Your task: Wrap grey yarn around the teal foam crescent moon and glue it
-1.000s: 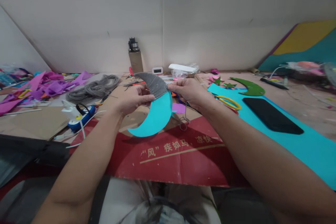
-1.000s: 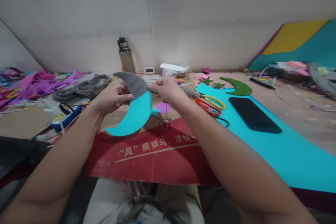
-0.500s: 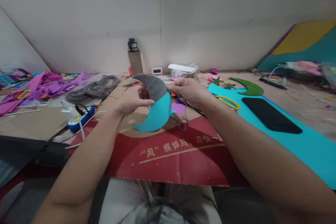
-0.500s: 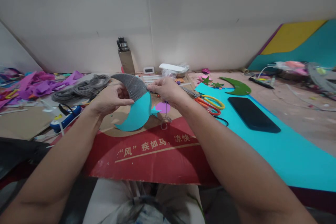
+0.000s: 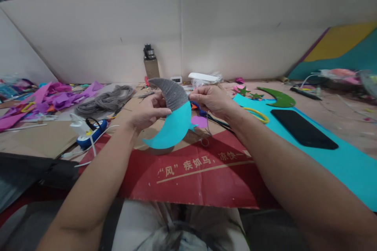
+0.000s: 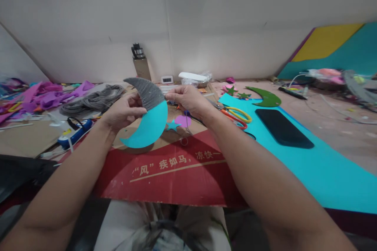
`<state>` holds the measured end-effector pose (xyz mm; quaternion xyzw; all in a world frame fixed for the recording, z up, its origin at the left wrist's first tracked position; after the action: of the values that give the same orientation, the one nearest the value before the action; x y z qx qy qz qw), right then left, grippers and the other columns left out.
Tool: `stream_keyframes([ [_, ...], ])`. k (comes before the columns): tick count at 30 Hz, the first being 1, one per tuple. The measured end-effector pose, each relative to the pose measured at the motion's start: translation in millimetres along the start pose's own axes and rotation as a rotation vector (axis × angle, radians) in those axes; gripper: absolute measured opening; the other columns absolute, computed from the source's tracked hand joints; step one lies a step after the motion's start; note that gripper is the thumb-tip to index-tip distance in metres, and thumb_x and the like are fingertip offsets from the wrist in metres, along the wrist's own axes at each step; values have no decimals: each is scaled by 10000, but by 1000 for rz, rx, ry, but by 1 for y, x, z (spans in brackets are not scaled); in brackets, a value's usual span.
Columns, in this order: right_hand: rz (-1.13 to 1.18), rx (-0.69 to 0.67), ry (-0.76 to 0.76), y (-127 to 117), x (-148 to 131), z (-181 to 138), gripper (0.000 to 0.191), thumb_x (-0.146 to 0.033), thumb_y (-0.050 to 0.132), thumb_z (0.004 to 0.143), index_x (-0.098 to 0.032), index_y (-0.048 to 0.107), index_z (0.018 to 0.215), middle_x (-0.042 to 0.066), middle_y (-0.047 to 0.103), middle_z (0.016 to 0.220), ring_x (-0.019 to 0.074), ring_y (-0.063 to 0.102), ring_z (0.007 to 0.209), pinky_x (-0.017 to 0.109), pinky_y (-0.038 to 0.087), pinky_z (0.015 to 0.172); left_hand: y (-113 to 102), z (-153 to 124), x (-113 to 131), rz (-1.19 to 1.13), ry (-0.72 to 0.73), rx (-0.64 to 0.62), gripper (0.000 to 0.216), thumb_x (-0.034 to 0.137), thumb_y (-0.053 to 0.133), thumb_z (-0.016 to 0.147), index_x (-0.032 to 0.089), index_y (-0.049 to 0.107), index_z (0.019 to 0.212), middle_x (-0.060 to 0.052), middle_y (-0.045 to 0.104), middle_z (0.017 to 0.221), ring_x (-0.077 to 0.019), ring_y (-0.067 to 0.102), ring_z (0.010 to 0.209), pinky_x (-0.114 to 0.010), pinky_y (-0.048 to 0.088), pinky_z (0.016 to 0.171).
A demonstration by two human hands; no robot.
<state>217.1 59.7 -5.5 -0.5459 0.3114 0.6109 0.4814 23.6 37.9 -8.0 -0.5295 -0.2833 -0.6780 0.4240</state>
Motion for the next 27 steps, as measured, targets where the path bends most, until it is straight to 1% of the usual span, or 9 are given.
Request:
stream_keyframes([
  [3,-54,7,-42,-2,1,1,194,-298,646,787,-165,588,658,-54,396,505,45,262,421,233,154,415,0,0,1,-7,0,4,451,198,756,640,152,627,1069,-98,680,1022,-175,642,850,-239,474,668],
  [6,-110,-3,-92,-2,1,1,183,-310,633,800,-167,599,690,-41,437,538,56,320,460,225,225,439,0,1,-1,-21,-18,-7,477,188,748,639,145,624,1097,-105,677,1047,-184,640,869,-258,474,703],
  [9,-131,-31,-120,2,3,1,179,-285,609,818,-172,565,686,-25,481,589,71,405,527,222,311,497,-1,2,-5,-48,-78,2,448,174,739,638,133,635,1072,-101,680,1027,-186,637,877,-267,471,727],
  [11,-158,-48,-115,5,5,2,188,-276,590,834,-176,535,684,-20,494,614,78,436,558,223,339,523,-3,3,-7,-61,-119,29,429,164,741,629,127,642,1044,-93,686,987,-177,638,841,-265,469,714],
  [16,-202,-72,-98,10,8,3,203,-306,516,886,-199,468,720,-46,401,597,74,348,504,231,286,475,-2,3,-7,-101,-127,47,400,128,737,601,124,651,991,-82,689,949,-163,634,799,-264,470,710],
  [19,-249,-27,-134,10,5,3,206,-307,520,882,-201,456,717,-47,384,595,82,332,522,239,272,491,-4,3,-7,-118,-134,63,408,121,738,581,126,654,980,-79,686,962,-152,631,772,-255,466,687],
  [21,-261,-7,-156,11,3,2,202,-319,538,868,-194,481,719,-36,419,616,88,358,555,242,289,516,-5,4,-8,-115,-145,80,429,121,738,570,127,654,992,-76,686,962,-146,630,756,-251,460,669],
  [25,-211,-24,-165,12,1,1,178,-344,611,806,-168,593,791,-2,537,704,98,436,626,246,337,559,-6,5,-10,-121,-143,63,481,137,740,584,139,647,1056,-71,685,975,-155,640,789,-252,468,679],
  [27,-189,1,-142,11,3,1,196,-349,641,771,-157,609,746,-6,539,670,91,433,601,244,333,546,-7,4,-11,-131,-147,47,467,147,753,591,144,651,1047,-70,685,968,-156,643,791,-242,473,668],
])
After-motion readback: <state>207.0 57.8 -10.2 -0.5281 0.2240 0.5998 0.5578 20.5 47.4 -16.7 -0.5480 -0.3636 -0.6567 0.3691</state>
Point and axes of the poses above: each hand's wrist, its own z-axis towards the middle knuckle, its own y-axis out of the palm, x = y × z, the point moved 4 cm from there along z, towards the middle knuckle
